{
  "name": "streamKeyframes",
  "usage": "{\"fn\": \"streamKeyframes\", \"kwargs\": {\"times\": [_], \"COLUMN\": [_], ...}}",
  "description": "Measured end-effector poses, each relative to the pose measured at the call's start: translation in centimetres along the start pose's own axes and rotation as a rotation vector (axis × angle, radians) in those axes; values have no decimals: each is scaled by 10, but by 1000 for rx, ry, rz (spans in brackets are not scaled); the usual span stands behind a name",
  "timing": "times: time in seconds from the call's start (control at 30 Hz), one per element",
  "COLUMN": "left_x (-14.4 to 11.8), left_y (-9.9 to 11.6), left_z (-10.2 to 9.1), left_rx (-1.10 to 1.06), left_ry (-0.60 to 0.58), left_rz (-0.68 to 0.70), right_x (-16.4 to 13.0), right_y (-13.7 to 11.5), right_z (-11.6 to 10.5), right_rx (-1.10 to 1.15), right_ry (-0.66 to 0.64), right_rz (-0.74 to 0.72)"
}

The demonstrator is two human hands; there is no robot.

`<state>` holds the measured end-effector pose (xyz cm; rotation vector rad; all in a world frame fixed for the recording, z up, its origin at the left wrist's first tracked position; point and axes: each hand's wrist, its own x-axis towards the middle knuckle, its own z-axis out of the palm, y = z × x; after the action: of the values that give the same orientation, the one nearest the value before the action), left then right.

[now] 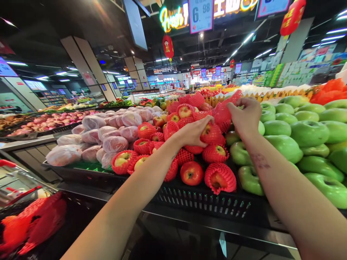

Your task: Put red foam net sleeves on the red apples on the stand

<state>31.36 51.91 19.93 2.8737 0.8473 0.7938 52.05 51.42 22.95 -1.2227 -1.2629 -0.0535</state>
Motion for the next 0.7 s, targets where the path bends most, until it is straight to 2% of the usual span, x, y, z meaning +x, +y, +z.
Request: {"fn": "streamKeyframes", "kwargs": {"times": [0.07,0.17,0.23,0.3,0.37,0.43,0.5,0.53,0.57,0.63,0.7], "left_x": [3,1,-3,-6,-8,-10,-13,-15,-18,-22,-23], "left_y": [-4,-10,-11,-12,-17,-26,-40,-47,-53,-60,-60], "left_z": [3,-3,-10,-18,-27,-37,-46,-50,-52,-51,-43], "left_rx": [-23,-103,-196,-318,-400,-391,-301,-243,-178,-62,5], "left_ry": [-30,-42,-41,19,177,419,651,707,690,496,259], "left_rz": [-87,-197,-194,-158,-172,-277,-488,-623,-757,-948,-992], "right_x": [-2,-8,-10,-11,-11,-11,-12,-12,-12,-12,-11], "right_y": [-4,-10,-10,-8,-5,-3,-3,-4,-5,-7,-8], "right_z": [-1,-1,-1,0,1,0,0,-1,-2,-3,-5], "right_rx": [50,99,145,173,135,66,13,-12,-32,-51,-35], "right_ry": [-22,-115,-165,-245,-367,-495,-543,-535,-513,-426,-303], "right_rz": [29,5,-17,-50,-49,-2,73,101,115,82,-10]}}
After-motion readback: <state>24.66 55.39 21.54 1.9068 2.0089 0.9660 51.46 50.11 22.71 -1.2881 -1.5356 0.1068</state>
